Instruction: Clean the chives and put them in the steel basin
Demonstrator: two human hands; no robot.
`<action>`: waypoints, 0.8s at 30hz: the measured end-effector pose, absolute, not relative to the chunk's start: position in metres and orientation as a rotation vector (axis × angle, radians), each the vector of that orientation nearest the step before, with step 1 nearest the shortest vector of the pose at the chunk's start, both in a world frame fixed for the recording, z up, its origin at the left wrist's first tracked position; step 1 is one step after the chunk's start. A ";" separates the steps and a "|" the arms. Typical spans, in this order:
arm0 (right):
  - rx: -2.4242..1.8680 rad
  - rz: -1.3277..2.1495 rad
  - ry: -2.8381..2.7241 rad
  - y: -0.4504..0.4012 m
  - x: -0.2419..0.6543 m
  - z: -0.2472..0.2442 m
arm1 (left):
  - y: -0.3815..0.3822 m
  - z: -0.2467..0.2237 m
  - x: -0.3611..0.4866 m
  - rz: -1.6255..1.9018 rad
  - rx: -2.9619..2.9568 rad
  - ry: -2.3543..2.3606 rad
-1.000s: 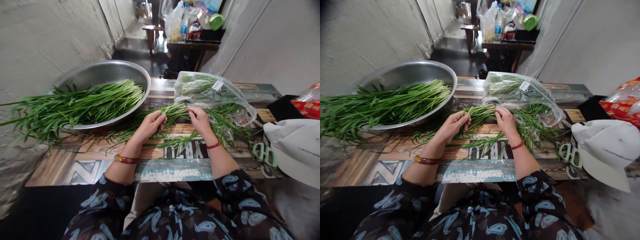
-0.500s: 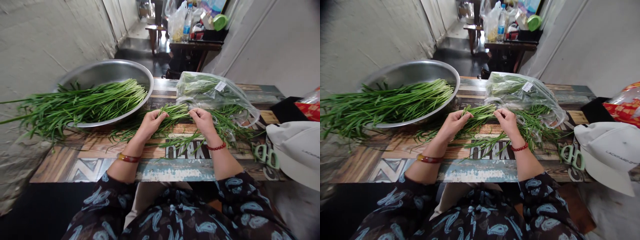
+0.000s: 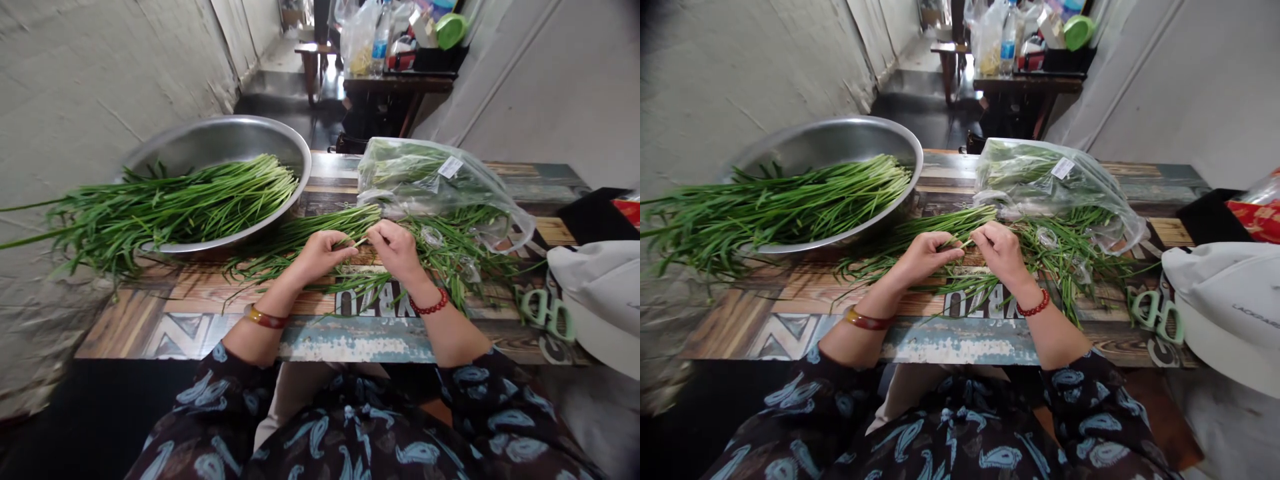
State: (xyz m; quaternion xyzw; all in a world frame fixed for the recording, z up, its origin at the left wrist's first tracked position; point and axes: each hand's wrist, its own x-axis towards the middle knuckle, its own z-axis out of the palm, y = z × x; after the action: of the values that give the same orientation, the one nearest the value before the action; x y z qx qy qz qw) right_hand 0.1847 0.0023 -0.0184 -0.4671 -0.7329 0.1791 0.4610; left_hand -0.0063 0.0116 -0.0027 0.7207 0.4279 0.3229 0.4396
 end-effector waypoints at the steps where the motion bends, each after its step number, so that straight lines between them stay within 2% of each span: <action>1: -1.156 0.434 -1.800 0.003 0.185 -0.019 | 0.012 -0.003 -0.006 0.789 1.807 1.052; 6: -1.336 0.371 -1.580 0.016 0.206 -0.031 | 0.012 -0.003 -0.010 0.724 1.767 1.031; 9: -1.403 0.340 -1.528 0.026 0.220 -0.040 | 0.015 -0.001 -0.014 0.821 1.767 1.090; 14: -1.346 0.272 -1.703 0.036 0.223 -0.055 | 0.020 -0.003 -0.017 1.005 1.752 1.122; 19: -1.366 0.212 -1.926 0.038 0.222 -0.064 | 0.017 -0.006 -0.014 0.997 1.412 0.992; 24: -1.421 0.163 -1.914 0.038 0.224 -0.063 | 0.018 -0.007 -0.014 1.060 1.416 1.091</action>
State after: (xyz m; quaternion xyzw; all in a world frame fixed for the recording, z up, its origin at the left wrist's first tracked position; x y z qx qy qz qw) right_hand 0.2238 0.0382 -0.0628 -0.5530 -0.7450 0.0635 0.3675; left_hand -0.0142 0.0180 -0.0068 0.5873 0.4526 0.4397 0.5067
